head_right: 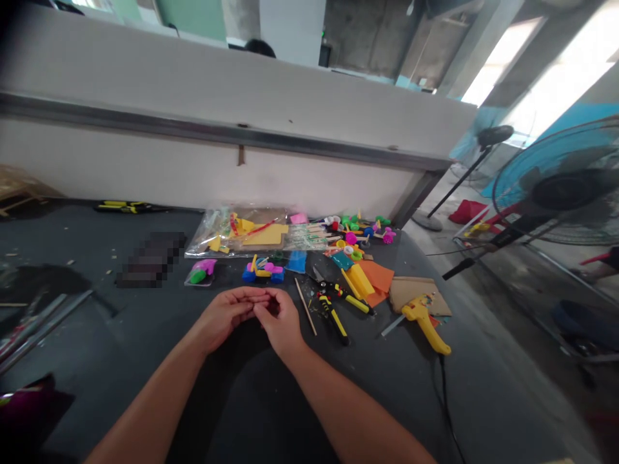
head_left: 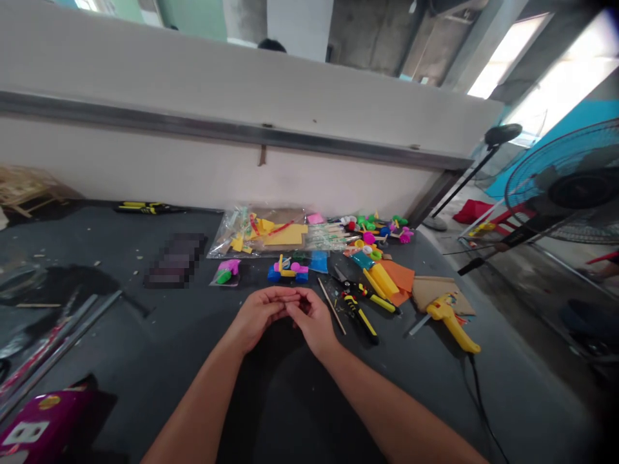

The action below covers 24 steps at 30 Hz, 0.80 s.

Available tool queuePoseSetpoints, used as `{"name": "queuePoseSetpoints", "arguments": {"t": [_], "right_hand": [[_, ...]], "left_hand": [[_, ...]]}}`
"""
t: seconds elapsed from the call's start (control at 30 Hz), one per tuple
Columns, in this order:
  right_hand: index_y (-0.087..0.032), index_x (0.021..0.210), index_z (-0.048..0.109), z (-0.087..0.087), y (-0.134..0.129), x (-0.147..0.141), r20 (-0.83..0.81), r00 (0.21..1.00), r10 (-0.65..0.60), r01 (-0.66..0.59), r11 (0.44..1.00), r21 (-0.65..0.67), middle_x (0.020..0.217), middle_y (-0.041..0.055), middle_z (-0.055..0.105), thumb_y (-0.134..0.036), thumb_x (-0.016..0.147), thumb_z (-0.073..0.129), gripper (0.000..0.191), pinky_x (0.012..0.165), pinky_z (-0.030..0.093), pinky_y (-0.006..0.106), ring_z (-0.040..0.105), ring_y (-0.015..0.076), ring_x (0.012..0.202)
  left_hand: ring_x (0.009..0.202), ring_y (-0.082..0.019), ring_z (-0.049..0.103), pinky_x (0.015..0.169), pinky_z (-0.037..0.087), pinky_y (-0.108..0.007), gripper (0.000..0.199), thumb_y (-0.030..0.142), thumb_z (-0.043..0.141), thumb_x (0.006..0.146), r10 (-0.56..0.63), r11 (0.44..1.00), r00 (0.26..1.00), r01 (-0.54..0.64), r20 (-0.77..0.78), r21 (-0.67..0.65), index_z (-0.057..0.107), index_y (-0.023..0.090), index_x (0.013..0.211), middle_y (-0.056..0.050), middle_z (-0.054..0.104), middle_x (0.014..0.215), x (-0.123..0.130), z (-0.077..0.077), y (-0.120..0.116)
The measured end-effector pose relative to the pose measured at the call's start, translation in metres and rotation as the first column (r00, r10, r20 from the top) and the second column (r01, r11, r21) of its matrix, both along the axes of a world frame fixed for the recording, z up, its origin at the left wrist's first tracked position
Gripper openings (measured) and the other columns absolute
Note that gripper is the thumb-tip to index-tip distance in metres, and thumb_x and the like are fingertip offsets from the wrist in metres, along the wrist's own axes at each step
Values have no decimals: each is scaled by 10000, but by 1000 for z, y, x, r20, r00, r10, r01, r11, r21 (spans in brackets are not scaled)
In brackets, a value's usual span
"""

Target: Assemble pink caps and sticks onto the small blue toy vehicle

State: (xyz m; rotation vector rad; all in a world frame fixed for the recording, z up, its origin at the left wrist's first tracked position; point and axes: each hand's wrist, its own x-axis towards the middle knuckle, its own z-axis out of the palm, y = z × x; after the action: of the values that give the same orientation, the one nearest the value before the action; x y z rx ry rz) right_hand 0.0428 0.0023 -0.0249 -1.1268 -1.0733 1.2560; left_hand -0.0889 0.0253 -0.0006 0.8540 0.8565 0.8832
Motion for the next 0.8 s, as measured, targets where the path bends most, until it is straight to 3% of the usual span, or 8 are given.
{"name": "queuePoseSetpoints", "arguments": {"t": [0.23, 0.4, 0.5, 0.57, 0.63, 0.7, 0.73, 0.8], "right_hand": [[-187, 738, 576, 7, -1, 3, 98, 993, -60, 61, 998, -8, 591, -43, 522, -367, 767, 573, 182, 400, 391, 193, 451, 78, 451], [-195, 795, 616, 6, -3, 3, 182, 983, 5, -10, 1000, 28, 577, -32, 561, -373, 804, 517, 204, 420, 422, 220, 497, 100, 437], [-203, 810, 611, 4, -7, 1, 205, 978, 32, -43, 998, 51, 566, -29, 568, -407, 832, 480, 243, 397, 399, 210, 504, 103, 430], [-199, 773, 598, 3, -10, 1, 228, 974, 12, -27, 998, 61, 558, -28, 562, -430, 838, 480, 267, 393, 381, 199, 508, 97, 428], [-188, 665, 564, 2, -12, 3, 256, 967, -13, 4, 999, 37, 502, -38, 515, -452, 835, 489, 323, 383, 354, 190, 476, 85, 397], [-180, 575, 529, 1, -13, 4, 291, 957, -5, -3, 1000, 27, 451, -49, 455, -451, 828, 499, 372, 389, 341, 187, 438, 78, 383], [-178, 577, 541, 1, -13, 4, 309, 951, 2, -19, 998, 52, 465, -46, 462, -429, 819, 516, 350, 410, 355, 188, 445, 80, 407], [-183, 739, 628, 0, -14, 3, 351, 936, 10, -67, 986, 151, 622, -23, 558, -339, 771, 582, 165, 485, 403, 193, 502, 87, 514]], "left_hand": [[849, -191, 674, 878, 494, -383, 353, 59, 529, 637, -99, 995, 995, 99, -24, -14, 683, 122, 949, -89, 728, 891, -4, 8, -6], [839, -218, 678, 839, 508, -394, 262, 203, 593, 698, -126, 992, 986, 128, -105, 13, 690, 106, 922, -114, 727, 872, -12, 12, -6], [724, -185, 673, 730, 526, -340, 254, 298, 618, 705, -82, 994, 966, 98, -245, 56, 686, 129, 881, -88, 726, 809, -17, 17, -7], [575, -150, 625, 603, 501, -283, 253, 373, 609, 717, 21, 987, 907, 50, -421, 155, 676, 147, 807, -40, 690, 651, -22, 21, -7], [486, -135, 557, 524, 439, -255, 296, 453, 572, 741, 237, 947, 736, -27, -635, 321, 644, 171, 688, 2, 599, 509, -31, 23, -6], [536, -150, 559, 554, 414, -260, 330, 486, 532, 767, 513, 848, 410, -104, -754, 520, 616, 194, 640, 4, 582, 529, -43, 24, -3], [615, -165, 581, 603, 420, -268, 298, 472, 526, 777, 622, 782, 232, -143, -748, 606, 627, 207, 688, -5, 618, 619, -50, 22, -1], [801, -203, 602, 720, 432, -294, 250, 414, 559, 772, 720, 685, 21, -180, -694, 706, 633, 229, 923, -33, 661, 833, -64, 15, 4]]}}
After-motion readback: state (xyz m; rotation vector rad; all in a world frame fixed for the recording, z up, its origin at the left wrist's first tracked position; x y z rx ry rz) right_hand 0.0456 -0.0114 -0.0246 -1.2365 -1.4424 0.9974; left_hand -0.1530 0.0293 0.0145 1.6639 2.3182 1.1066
